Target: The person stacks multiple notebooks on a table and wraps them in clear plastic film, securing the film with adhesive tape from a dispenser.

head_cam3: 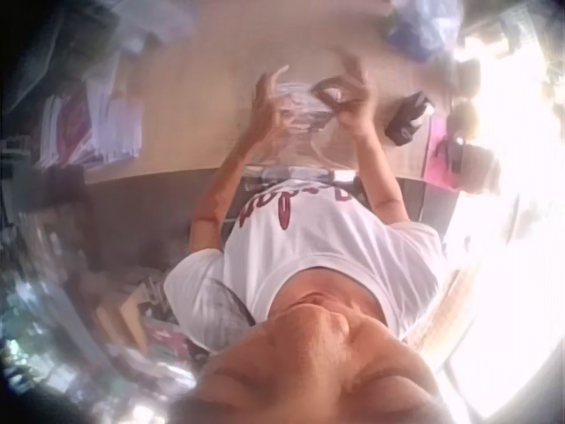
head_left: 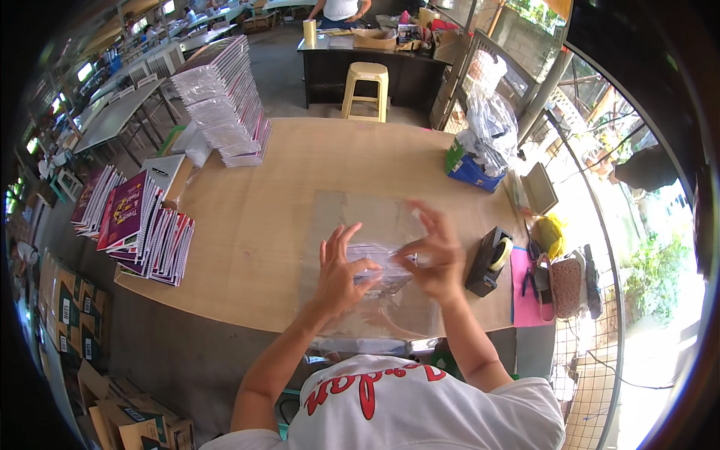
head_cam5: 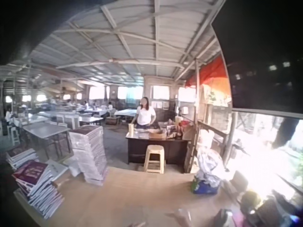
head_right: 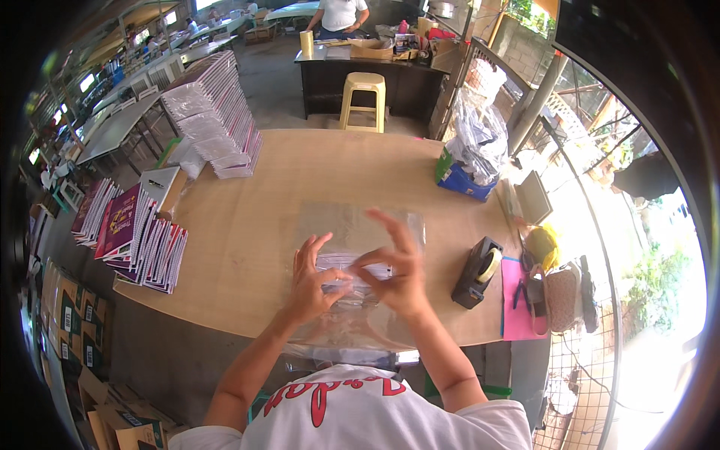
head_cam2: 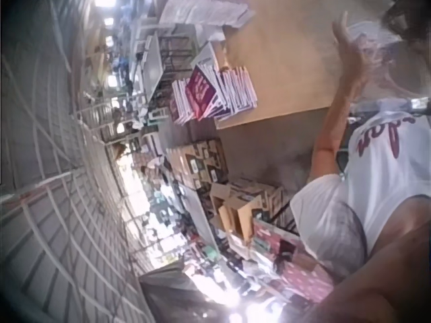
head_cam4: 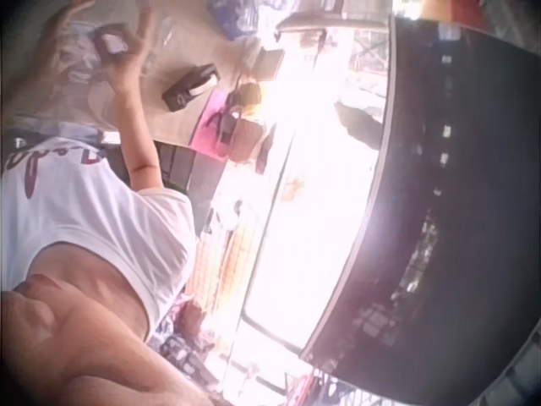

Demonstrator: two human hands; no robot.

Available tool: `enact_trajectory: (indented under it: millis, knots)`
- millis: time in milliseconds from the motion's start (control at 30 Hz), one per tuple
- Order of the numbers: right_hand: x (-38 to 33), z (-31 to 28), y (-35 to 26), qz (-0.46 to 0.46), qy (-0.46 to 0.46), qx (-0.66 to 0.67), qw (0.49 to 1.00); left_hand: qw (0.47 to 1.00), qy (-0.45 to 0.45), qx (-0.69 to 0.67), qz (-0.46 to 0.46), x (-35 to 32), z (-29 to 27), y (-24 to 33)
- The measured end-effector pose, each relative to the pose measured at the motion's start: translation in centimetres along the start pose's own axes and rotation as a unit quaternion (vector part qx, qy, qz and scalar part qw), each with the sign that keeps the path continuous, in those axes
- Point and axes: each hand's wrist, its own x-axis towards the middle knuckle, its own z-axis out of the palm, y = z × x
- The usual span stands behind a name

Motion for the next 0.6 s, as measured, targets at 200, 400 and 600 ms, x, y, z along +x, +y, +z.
enact_trajectory:
  millis: [200,400,600]
  knots:
    - [-6.1,-3.7,3.4,0.062,0.073,-0.018,0.995,0.934,0.163,-0.315,0.026,1.9,-6.4,1.3]
    - [-7.5,3.6,6.2,0.062,0.058,-0.179,0.98,0.998,0.001,0.055,-0.04,0.4,-0.7,-1.6]
    - [-4.6,3.5,9.3,0.175,0.066,-0.086,0.979,0.983,-0.004,-0.128,-0.135,3.5,0.8,-3.4]
